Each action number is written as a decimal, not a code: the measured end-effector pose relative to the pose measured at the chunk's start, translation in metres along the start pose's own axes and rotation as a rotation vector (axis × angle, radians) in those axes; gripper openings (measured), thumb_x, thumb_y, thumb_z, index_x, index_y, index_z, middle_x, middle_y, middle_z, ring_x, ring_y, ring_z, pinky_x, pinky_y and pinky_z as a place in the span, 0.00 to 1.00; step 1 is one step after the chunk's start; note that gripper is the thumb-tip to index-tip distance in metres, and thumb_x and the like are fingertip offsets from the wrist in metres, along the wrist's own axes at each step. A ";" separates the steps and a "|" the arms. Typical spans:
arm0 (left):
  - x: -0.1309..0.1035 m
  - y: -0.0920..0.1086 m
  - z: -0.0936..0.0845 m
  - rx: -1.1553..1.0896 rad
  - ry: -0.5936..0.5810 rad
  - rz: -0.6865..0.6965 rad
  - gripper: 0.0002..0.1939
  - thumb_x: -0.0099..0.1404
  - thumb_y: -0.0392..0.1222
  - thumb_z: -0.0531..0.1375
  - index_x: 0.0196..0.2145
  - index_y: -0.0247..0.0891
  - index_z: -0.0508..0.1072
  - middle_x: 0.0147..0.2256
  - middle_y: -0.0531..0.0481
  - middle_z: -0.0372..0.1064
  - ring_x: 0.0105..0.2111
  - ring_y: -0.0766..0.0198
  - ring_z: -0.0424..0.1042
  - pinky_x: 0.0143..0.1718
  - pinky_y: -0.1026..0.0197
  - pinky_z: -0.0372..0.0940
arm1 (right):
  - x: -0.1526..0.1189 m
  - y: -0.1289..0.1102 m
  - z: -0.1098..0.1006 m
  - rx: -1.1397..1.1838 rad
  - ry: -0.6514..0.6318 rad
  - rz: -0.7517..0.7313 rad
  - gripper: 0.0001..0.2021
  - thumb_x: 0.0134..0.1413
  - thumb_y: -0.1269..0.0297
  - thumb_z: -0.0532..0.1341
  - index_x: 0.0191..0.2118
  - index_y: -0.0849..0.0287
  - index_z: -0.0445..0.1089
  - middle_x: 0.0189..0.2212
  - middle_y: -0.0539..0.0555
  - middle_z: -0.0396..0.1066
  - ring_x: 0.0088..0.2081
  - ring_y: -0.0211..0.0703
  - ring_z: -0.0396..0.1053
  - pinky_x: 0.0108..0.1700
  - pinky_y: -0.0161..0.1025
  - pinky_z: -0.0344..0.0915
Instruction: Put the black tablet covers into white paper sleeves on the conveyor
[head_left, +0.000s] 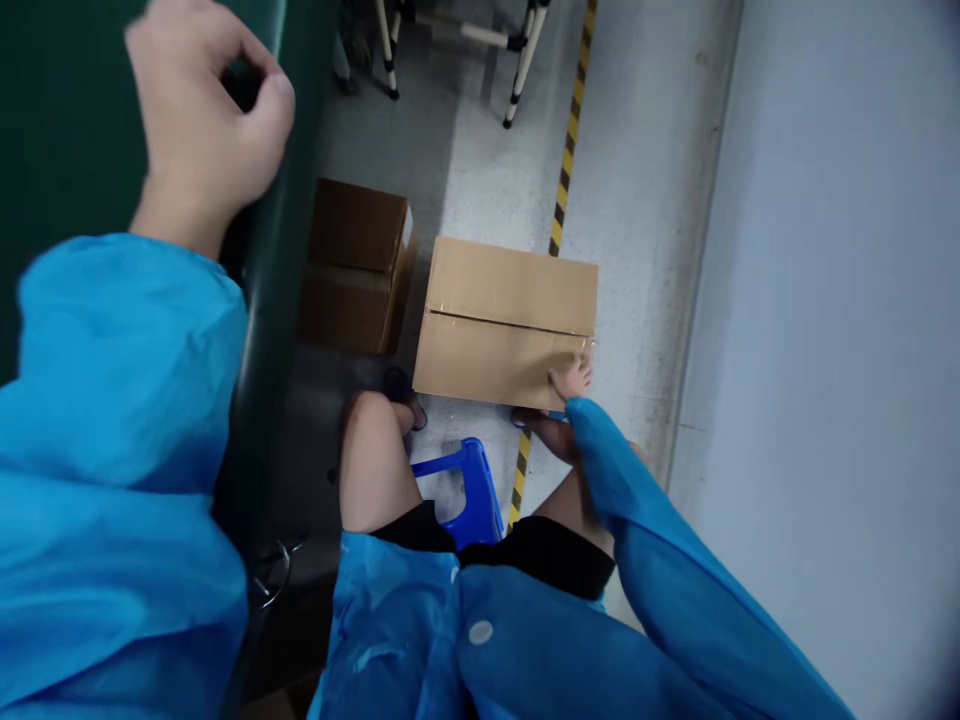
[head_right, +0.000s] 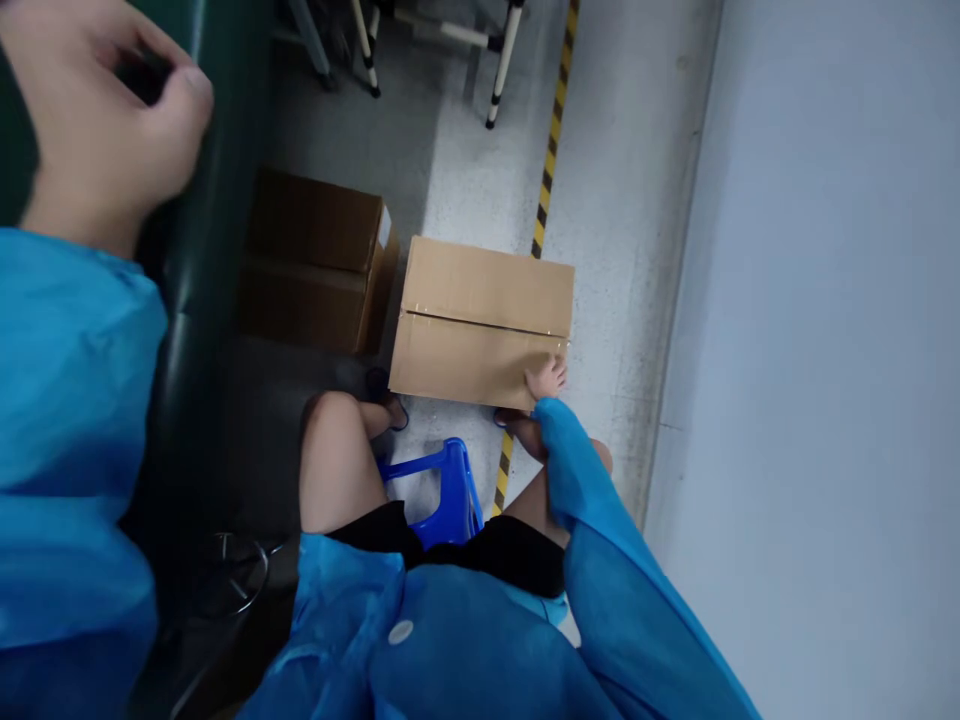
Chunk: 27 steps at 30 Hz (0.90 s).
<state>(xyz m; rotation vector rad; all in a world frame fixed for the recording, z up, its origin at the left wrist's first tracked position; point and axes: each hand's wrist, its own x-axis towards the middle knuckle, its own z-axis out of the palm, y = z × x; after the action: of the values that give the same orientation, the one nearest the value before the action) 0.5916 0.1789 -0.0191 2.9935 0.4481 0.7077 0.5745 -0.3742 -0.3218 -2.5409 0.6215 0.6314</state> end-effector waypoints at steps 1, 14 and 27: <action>-0.007 0.004 -0.014 -0.042 -0.096 -0.008 0.24 0.72 0.58 0.50 0.43 0.40 0.80 0.45 0.46 0.75 0.54 0.52 0.75 0.65 0.42 0.72 | -0.020 0.009 0.005 0.033 0.020 0.061 0.35 0.63 0.60 0.70 0.72 0.59 0.64 0.78 0.70 0.49 0.78 0.71 0.48 0.75 0.71 0.51; -0.137 0.016 -0.071 -0.310 -0.218 -0.261 0.39 0.60 0.85 0.50 0.56 0.57 0.65 0.59 0.51 0.57 0.61 0.39 0.52 0.65 0.28 0.48 | -0.088 0.052 0.033 0.881 -0.370 0.485 0.21 0.73 0.54 0.67 0.63 0.60 0.72 0.59 0.61 0.74 0.55 0.51 0.77 0.56 0.53 0.78; -0.132 0.015 -0.071 -0.243 -0.300 -0.232 0.43 0.58 0.83 0.54 0.61 0.56 0.62 0.49 0.49 0.60 0.63 0.42 0.46 0.65 0.34 0.40 | -0.077 -0.023 0.118 1.136 -0.644 0.567 0.17 0.75 0.55 0.65 0.59 0.62 0.74 0.53 0.59 0.77 0.48 0.46 0.79 0.49 0.47 0.80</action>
<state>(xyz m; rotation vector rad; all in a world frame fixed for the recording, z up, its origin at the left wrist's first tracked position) 0.4512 0.1240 -0.0116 2.6958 0.6252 0.2659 0.4872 -0.2716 -0.3685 -1.0294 1.0497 0.8747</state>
